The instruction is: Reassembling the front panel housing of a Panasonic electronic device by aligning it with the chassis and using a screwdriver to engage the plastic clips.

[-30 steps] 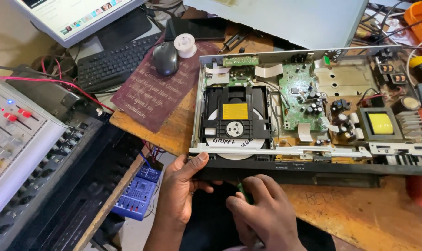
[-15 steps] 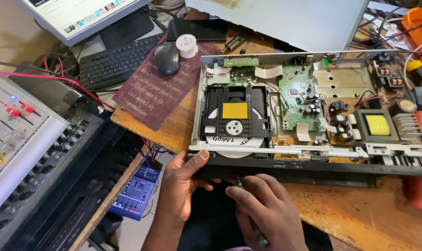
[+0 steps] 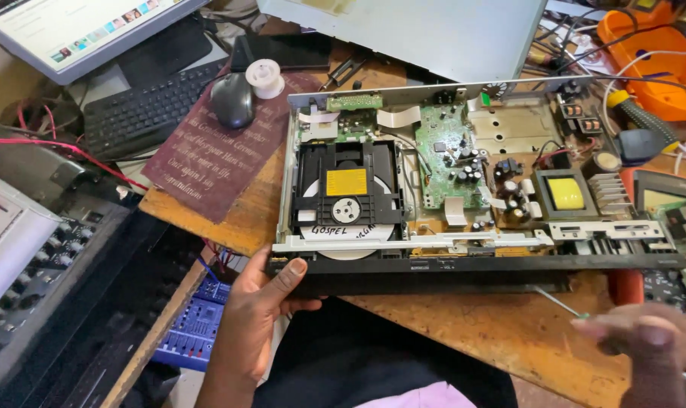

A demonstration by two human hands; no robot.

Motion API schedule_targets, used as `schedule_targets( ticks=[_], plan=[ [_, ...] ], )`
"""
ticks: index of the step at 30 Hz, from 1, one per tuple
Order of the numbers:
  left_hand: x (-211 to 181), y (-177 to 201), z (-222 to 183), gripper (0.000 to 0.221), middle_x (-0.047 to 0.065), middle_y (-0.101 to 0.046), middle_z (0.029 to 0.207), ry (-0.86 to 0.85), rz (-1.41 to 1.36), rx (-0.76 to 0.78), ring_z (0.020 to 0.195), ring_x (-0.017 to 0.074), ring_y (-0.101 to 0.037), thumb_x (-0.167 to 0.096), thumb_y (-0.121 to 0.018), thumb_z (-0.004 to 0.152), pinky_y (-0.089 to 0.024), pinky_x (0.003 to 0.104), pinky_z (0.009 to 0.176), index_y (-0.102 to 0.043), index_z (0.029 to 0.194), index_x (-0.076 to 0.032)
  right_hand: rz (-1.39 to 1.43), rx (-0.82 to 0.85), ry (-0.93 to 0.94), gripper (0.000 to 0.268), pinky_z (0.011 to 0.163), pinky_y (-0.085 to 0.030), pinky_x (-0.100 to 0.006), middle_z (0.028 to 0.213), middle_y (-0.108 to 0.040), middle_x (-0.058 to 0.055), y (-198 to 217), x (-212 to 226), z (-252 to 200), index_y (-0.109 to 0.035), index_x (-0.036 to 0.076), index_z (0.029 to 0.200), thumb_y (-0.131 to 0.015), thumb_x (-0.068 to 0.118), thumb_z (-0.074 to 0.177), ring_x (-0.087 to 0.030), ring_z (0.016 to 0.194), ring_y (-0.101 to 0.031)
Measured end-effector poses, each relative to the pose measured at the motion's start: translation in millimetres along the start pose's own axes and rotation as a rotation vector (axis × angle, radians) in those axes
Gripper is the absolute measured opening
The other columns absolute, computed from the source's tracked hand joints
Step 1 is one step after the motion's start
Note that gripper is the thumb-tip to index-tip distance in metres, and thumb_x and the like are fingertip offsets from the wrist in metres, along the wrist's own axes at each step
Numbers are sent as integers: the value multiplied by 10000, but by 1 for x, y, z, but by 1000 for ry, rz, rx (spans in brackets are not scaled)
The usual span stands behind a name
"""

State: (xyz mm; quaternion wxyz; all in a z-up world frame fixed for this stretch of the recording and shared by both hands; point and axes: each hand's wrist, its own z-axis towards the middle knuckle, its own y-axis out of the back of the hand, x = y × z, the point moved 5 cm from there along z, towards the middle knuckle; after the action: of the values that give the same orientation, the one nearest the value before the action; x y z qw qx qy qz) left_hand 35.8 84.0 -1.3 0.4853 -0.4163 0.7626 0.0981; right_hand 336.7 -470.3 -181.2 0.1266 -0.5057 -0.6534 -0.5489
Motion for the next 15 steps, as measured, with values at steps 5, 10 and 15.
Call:
schedule_targets(
  ticks=[5, 10, 15],
  plan=[
    [1, 8, 9, 730, 213, -739, 1343, 56, -34, 42, 1099, 345, -717, -109, -726, 851, -650, 460, 681, -556, 1551, 6, 202, -897, -708, 459, 818, -632, -450, 1006, -843, -206, 4, 328, 10, -757, 47, 1304, -436, 365, 1224, -337, 876, -816],
    [-3, 9, 12, 1024, 181, -698, 1485, -59, 18, 106, 1116, 359, -759, -150, -771, 803, -684, 444, 641, -326, 1724, -173, 368, -885, -782, 255, 539, -503, -389, 1105, -872, -99, -16, 318, 34, -637, 62, 1278, -518, 270, 1191, -315, 534, -654],
    [-8, 4, 7, 788, 49, -608, 1602, -115, 22, 106, 1127, 332, -715, -84, -684, 868, -651, 451, 653, -535, 1631, -215, 900, -1062, -358, 150, 438, -367, -348, 876, -743, -251, -21, 307, 44, -585, -2, 1063, -575, 97, 1175, -303, 848, -797]
  ],
)
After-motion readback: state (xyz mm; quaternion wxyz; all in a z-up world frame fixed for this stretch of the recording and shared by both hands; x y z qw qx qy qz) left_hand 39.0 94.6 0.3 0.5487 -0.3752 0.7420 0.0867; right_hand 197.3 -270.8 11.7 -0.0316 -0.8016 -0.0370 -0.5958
